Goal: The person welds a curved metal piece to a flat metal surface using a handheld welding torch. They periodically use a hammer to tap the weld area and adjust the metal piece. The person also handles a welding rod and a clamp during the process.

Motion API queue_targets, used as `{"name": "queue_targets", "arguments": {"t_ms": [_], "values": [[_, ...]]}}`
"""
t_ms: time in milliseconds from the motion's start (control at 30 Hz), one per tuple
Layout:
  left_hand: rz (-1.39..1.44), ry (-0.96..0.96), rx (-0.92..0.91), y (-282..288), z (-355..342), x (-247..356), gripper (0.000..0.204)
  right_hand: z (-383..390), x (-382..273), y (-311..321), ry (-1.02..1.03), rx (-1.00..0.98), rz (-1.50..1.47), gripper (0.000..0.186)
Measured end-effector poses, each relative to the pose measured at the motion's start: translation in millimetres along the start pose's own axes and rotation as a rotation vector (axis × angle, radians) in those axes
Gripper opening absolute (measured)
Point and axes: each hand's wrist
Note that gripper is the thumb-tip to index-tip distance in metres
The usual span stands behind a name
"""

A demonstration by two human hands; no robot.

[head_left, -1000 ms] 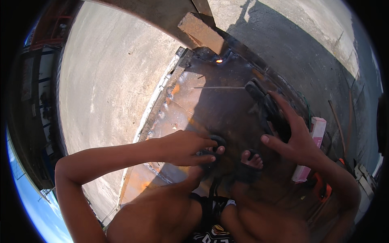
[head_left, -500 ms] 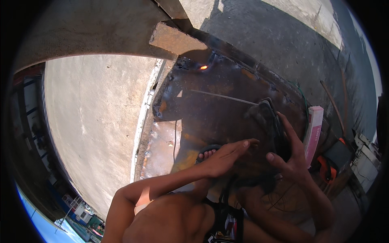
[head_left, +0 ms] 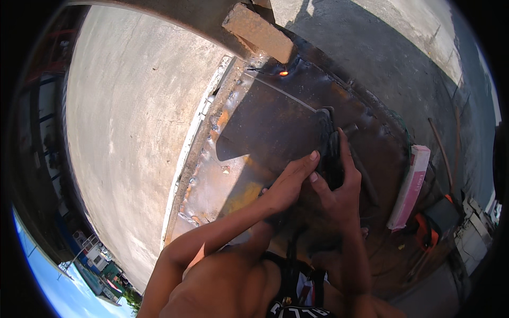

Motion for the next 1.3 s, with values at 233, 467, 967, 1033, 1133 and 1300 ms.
{"name": "queue_targets", "arguments": {"t_ms": [233,467,967,1033,1133,1300], "values": [[0.105,-0.02,0.023,-26,-6,10,0.055,-2,19,13,0.085,0.066,-0.006,0.087],[0.111,0.034,0.079,-24,-11,12,0.052,-7,18,12,0.071,0.069,0.026,0.085],[0.081,-0.018,0.086,-22,-17,11,0.062,-15,29,8,0.06,0.057,-0.013,0.086],[0.086,-0.009,0.088,-23,-17,12,0.062,-15,27,8,0.037,0.052,-0.017,0.086],[0.082,-0.009,0.085,-23,-18,12,0.062,-15,26,9,0.023,0.048,-0.017,0.087],[0.08,-0.023,0.079,-21,-19,8,0.061,-14,27,9,0.02,0.051,-0.012,0.086]]}}
Point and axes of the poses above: each hand's wrist, its own z-axis away from the middle knuckle, its own y-axis out of the back of the hand, x = y × z, and after that the axes turned 5 degrees about -y, right-handed
